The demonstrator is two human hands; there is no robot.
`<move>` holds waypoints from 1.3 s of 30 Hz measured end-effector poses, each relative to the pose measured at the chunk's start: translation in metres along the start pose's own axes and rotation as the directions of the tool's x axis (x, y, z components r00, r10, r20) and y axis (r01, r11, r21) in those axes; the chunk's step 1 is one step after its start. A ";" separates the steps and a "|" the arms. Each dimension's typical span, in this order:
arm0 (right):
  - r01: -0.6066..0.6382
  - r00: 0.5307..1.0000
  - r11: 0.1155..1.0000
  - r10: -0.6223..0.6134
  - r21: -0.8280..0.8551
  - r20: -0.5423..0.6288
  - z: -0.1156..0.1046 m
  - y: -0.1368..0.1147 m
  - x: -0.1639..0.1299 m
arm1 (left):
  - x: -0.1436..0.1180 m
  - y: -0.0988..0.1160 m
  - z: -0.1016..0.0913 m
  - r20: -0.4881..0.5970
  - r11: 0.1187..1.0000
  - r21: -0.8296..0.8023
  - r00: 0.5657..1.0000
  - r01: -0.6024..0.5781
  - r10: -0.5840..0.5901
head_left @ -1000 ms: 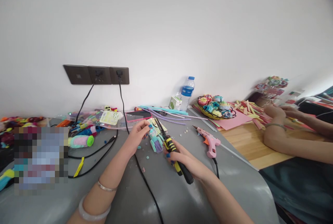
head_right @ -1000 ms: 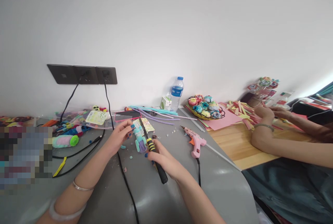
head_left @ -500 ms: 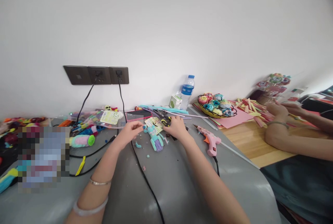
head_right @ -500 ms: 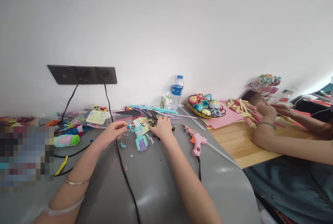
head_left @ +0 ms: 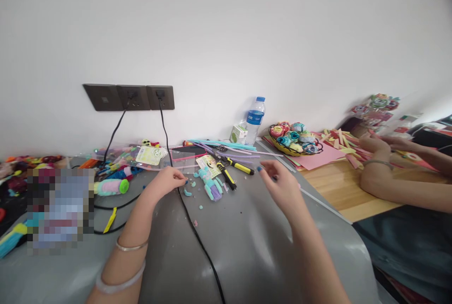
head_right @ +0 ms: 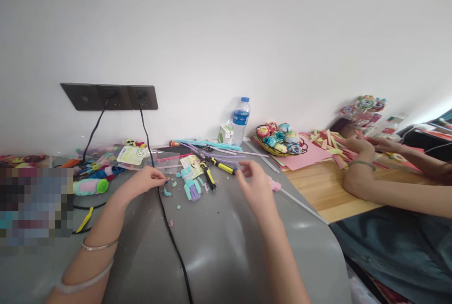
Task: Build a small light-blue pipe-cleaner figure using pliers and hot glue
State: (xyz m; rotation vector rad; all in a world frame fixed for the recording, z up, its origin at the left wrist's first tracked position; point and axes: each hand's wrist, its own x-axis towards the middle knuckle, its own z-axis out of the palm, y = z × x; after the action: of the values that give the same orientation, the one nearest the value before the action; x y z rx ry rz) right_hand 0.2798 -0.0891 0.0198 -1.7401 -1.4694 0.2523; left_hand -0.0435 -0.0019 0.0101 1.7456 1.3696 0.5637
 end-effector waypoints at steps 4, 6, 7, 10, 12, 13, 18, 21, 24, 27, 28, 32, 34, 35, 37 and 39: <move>-0.321 0.946 0.939 0.325 -0.124 0.017 -0.033 0.042 -0.025 | -0.004 -0.002 -0.009 0.053 0.995 0.103 0.999 0.002 -0.007; -0.407 0.904 0.895 0.423 -0.183 0.063 -0.039 0.063 -0.033 | -0.006 -0.001 -0.010 0.148 0.989 0.145 0.989 -0.011 -0.011; -0.422 0.892 0.880 0.445 -0.217 0.073 -0.040 0.071 -0.035 | -0.007 0.000 -0.010 0.193 0.986 0.163 0.981 -0.021 -0.011; -0.448 0.866 0.832 0.495 -0.329 0.074 -0.035 0.085 -0.034 | -0.008 0.004 -0.008 0.270 0.976 0.215 0.963 -0.042 -0.018; -0.454 0.851 0.809 0.517 -0.373 0.086 -0.032 0.086 -0.031 | -0.008 0.006 -0.005 0.286 0.970 0.239 0.958 -0.050 -0.021; -0.457 0.843 0.804 0.528 -0.381 0.103 -0.032 0.085 -0.029 | -0.008 0.006 -0.003 0.289 0.967 0.246 0.957 -0.059 -0.016; -0.519 0.782 0.782 0.597 -0.345 0.176 -0.036 0.077 -0.022 | -0.007 0.004 0.001 0.282 0.962 0.243 0.958 -0.127 0.055; -0.559 0.799 0.803 0.588 -0.206 0.124 -0.041 0.077 -0.026 | -0.008 0.004 0.001 0.242 0.967 0.182 0.961 -0.179 0.132; -0.570 0.820 0.821 0.565 0.036 0.085 -0.041 0.077 -0.036 | -0.010 0.007 -0.001 0.201 0.972 0.123 0.964 -0.200 0.173; -0.512 0.853 0.785 0.513 0.349 0.096 -0.034 0.073 -0.048 | -0.010 0.009 0.000 0.157 0.974 0.074 0.967 -0.215 0.201; -0.476 0.870 0.759 0.481 0.445 0.109 -0.030 0.070 -0.053 | -0.010 0.010 0.000 0.139 0.973 0.054 0.967 -0.223 0.214; -0.360 0.920 0.624 0.362 0.694 0.152 -0.007 0.053 -0.070 | -0.009 0.012 0.003 0.073 0.971 -0.026 0.968 -0.238 0.239; -0.323 0.936 0.573 0.310 0.754 0.166 0.005 0.041 -0.078 | -0.010 0.013 0.006 0.033 0.963 -0.042 0.963 -0.265 0.266; -0.316 0.941 0.561 0.286 0.765 0.179 0.011 0.035 -0.081 | -0.011 0.014 0.008 0.008 0.956 -0.045 0.957 -0.290 0.290; -0.309 0.949 0.543 0.231 0.781 0.215 0.021 0.024 -0.086 | -0.014 0.013 0.014 -0.052 0.935 -0.041 0.936 -0.351 0.349; -0.327 0.945 0.517 0.176 0.791 0.276 0.030 0.014 -0.089 | -0.016 0.010 0.020 -0.107 0.912 -0.014 0.908 -0.409 0.405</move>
State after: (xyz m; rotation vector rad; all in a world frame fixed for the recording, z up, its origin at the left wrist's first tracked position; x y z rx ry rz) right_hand 0.2445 -0.1546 -0.0393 -1.1105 -0.9016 1.0957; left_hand -0.0278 -0.0246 0.0093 2.0095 1.0513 0.9115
